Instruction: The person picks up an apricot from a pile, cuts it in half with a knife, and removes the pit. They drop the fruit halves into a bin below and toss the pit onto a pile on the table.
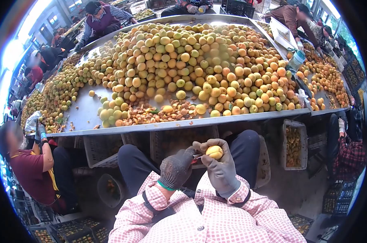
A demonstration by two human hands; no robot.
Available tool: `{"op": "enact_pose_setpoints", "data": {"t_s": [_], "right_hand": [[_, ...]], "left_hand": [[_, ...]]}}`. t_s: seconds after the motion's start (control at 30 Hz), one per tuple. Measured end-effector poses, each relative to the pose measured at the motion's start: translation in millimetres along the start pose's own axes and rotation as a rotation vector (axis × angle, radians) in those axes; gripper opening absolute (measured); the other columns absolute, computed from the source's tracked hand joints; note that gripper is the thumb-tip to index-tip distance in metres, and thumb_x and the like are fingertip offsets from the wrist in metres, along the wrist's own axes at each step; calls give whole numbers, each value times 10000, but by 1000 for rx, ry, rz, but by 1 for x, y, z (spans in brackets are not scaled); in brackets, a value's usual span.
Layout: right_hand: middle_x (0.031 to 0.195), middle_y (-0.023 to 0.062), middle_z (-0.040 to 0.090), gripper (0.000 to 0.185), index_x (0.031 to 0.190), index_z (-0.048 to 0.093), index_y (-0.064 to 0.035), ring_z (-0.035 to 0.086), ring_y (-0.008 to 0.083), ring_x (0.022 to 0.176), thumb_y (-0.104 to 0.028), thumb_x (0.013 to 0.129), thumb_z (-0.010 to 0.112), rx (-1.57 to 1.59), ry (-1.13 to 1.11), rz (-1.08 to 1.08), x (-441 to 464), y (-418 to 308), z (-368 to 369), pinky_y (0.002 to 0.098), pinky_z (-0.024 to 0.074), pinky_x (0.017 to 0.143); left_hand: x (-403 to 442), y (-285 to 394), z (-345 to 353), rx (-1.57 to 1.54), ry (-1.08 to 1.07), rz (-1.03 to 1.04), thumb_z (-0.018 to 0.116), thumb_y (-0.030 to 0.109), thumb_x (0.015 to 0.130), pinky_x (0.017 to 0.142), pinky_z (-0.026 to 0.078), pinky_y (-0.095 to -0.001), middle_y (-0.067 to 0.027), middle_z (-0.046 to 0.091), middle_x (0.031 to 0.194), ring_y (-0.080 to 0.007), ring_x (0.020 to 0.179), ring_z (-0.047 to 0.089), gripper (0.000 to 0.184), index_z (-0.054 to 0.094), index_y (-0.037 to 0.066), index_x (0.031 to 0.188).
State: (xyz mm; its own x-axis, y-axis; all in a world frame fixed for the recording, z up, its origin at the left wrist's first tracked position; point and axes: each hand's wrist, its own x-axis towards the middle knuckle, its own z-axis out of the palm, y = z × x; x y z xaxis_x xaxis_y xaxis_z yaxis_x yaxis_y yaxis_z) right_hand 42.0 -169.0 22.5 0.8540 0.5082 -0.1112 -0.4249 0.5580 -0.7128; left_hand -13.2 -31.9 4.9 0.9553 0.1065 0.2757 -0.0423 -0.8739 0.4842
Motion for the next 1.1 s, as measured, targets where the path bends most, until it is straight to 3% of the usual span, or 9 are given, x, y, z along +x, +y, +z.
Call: {"op": "enact_pose_setpoints", "data": {"t_s": [0.2, 0.27, 0.3, 0.43, 0.5, 0.63, 0.87, 0.97, 1.1], "right_hand": [[1221, 139, 564, 330, 1247, 420, -69, 548, 213, 1139, -123, 946, 543, -265, -8, -8, 22, 6, -20, 300, 449, 962], [1248, 137, 538, 407, 1247, 403, -56, 562, 177, 1072, -244, 933, 582, -190, -101, -55, 26, 3, -26, 281, 474, 935], [1252, 149, 541, 425, 1236, 418, -50, 577, 173, 1049, -305, 935, 574, 76, -111, 40, 21, -3, -16, 284, 485, 906], [1186, 134, 574, 460, 1231, 437, -33, 593, 165, 1006, -330, 918, 597, 277, -75, 82, 23, 0, -12, 272, 488, 875], [1100, 99, 603, 455, 1231, 468, -15, 598, 154, 972, -319, 918, 599, -258, -96, -1, 25, -1, -23, 271, 479, 874], [1131, 80, 602, 498, 1282, 486, -39, 583, 138, 992, -370, 920, 568, -303, -125, -86, 26, -4, -27, 268, 447, 922], [1109, 87, 606, 430, 1230, 529, -54, 573, 147, 975, -377, 946, 518, 435, 95, 217, 30, 19, -34, 297, 475, 882], [1123, 104, 601, 415, 1215, 534, -56, 583, 157, 942, -370, 944, 530, 497, 123, 186, 35, 18, -51, 333, 488, 876], [1091, 96, 596, 354, 1209, 533, -68, 588, 171, 832, -310, 950, 543, 413, 117, 272, 29, -5, -54, 337, 497, 798]], "left_hand": [[15, -9, 12, -8, -26, -78, 635, 129, 762, 604, 501, -435, -145, 647, 869, -349, 741, 642, 279, 592, 116, 1037], [18, 0, 6, -16, -60, -135, 656, 137, 756, 626, 502, -433, -141, 657, 890, -349, 753, 644, 255, 616, 122, 1007], [17, 8, 4, -35, -84, -160, 652, 147, 765, 627, 501, -437, -145, 656, 873, -353, 755, 642, 237, 615, 123, 998], [17, 6, 4, -41, -145, -208, 641, 165, 788, 623, 496, -452, -157, 652, 822, -369, 755, 637, 215, 601, 123, 995], [16, -3, 2, -28, -136, -194, 640, 160, 789, 620, 494, -456, -159, 650, 814, -371, 751, 636, 225, 596, 125, 1006], [12, 3, 1, -51, -55, -186, 639, 141, 784, 617, 492, -463, -161, 649, 803, -377, 746, 635, 256, 583, 127, 1033], [-5, -15, 22, -94, 26, -212, 633, 110, 776, 608, 490, -465, -164, 649, 806, -381, 757, 634, 247, 588, 117, 1018], [-19, -31, 30, -118, 9, -236, 636, 119, 801, 602, 493, -447, -172, 643, 801, -382, 764, 630, 224, 593, 118, 1021], [-19, -34, 22, -395, 5, -281, 634, 131, 862, 585, 496, -354, -118, 637, 766, -265, 670, 648, 170, 588, 83, 1018]]}}
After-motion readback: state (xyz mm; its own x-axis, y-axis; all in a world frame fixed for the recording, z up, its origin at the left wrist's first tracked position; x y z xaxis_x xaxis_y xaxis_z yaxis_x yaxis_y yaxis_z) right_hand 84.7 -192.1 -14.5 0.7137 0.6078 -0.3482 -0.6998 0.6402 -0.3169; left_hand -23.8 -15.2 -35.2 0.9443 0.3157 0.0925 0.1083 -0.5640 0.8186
